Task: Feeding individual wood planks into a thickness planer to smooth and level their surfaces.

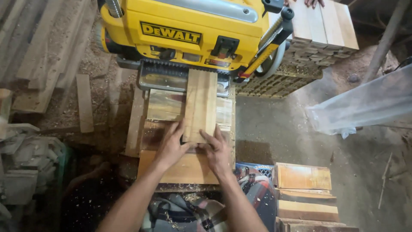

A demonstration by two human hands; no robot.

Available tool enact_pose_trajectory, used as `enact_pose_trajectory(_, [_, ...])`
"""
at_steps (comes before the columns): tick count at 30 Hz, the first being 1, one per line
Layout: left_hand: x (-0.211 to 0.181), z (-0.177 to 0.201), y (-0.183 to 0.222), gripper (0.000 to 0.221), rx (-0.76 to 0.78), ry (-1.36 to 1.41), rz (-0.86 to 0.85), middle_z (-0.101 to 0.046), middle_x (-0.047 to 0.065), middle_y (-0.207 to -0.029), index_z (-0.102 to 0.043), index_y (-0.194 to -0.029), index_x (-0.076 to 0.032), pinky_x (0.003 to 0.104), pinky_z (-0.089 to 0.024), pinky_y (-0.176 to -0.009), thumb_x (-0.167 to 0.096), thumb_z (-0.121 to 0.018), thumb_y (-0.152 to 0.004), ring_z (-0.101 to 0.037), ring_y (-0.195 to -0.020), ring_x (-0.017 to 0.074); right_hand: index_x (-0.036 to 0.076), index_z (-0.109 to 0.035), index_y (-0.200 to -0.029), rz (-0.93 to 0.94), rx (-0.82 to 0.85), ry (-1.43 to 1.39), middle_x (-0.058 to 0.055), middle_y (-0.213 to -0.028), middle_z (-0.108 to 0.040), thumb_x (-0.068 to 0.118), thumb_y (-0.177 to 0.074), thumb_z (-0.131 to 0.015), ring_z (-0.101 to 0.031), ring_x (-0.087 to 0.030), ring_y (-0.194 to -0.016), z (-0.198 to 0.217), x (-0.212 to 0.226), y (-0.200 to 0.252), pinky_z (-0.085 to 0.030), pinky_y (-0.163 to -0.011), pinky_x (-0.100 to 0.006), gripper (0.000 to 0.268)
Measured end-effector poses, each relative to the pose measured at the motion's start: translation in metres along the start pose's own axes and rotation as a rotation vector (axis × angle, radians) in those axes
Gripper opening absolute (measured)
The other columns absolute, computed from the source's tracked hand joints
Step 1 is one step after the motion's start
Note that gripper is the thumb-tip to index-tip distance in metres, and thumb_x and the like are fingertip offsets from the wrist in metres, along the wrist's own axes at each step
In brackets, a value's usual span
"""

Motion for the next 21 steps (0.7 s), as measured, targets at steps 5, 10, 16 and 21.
enact_pose_trajectory(5, [0.009, -0.003, -0.042, 0.084, -0.067, -0.3, -0.017, -0.056, 0.01, -0.14, -0.058, -0.144, -0.009, 0.048, -0.044, -0.107, -0.038, -0.087, -0.072, -0.052, -0.129, 0.0335, 0.037, -0.075, -0.126, 0.034, -0.047, 0.084, -0.018, -0.147, -0.058, 0.025, -0.082, -0.083, -0.051, -0.042, -0.138, 0.005, -0.011, -0.043, -0.044, -0.113, -0.05, 0.047])
enact_pose_trajectory(10, [0.0, 0.018, -0.081, 0.081, -0.141, -0.327, 0.023, -0.043, 0.015, -0.154, -0.055, -0.146, -0.004, 0.059, -0.035, -0.112, -0.036, -0.085, -0.079, -0.033, -0.146, 0.039, 0.027, -0.07, -0.135, 0.046, -0.097, 0.085, -0.019, -0.143, -0.061, 0.028, -0.073, -0.09, -0.047, -0.043, -0.14, -0.006, -0.02, -0.098, -0.041, -0.117, -0.053, 0.065])
enact_pose_trajectory(16, [0.006, 0.016, -0.104, 0.094, -0.007, -0.536, 0.071, -0.04, 0.013, -0.162, -0.04, -0.157, -0.008, 0.064, -0.007, -0.125, -0.05, -0.077, -0.082, -0.028, -0.154, 0.0322, 0.014, -0.066, -0.139, 0.061, -0.017, 0.147, -0.021, -0.146, -0.058, 0.035, -0.067, -0.095, -0.038, -0.047, -0.146, -0.001, -0.01, -0.125, -0.03, -0.121, -0.058, 0.081])
enact_pose_trajectory(21, [-0.006, 0.028, -0.101, 0.1, -0.052, -0.481, 0.078, -0.039, 0.015, -0.163, -0.043, -0.155, -0.006, 0.064, -0.013, -0.123, -0.064, -0.075, -0.079, -0.028, -0.154, 0.032, -0.001, -0.045, -0.152, -0.003, 0.088, 0.229, -0.025, -0.158, -0.042, 0.042, -0.062, -0.094, -0.03, -0.047, -0.15, 0.013, -0.01, -0.131, -0.025, -0.12, -0.066, 0.111])
Point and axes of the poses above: each hand's wrist, its own y-axis away from the middle knuckle, its own z-axis out of the back of the hand, x = y × z, the point moved 9 cm from there along -y, towards the middle knuckle
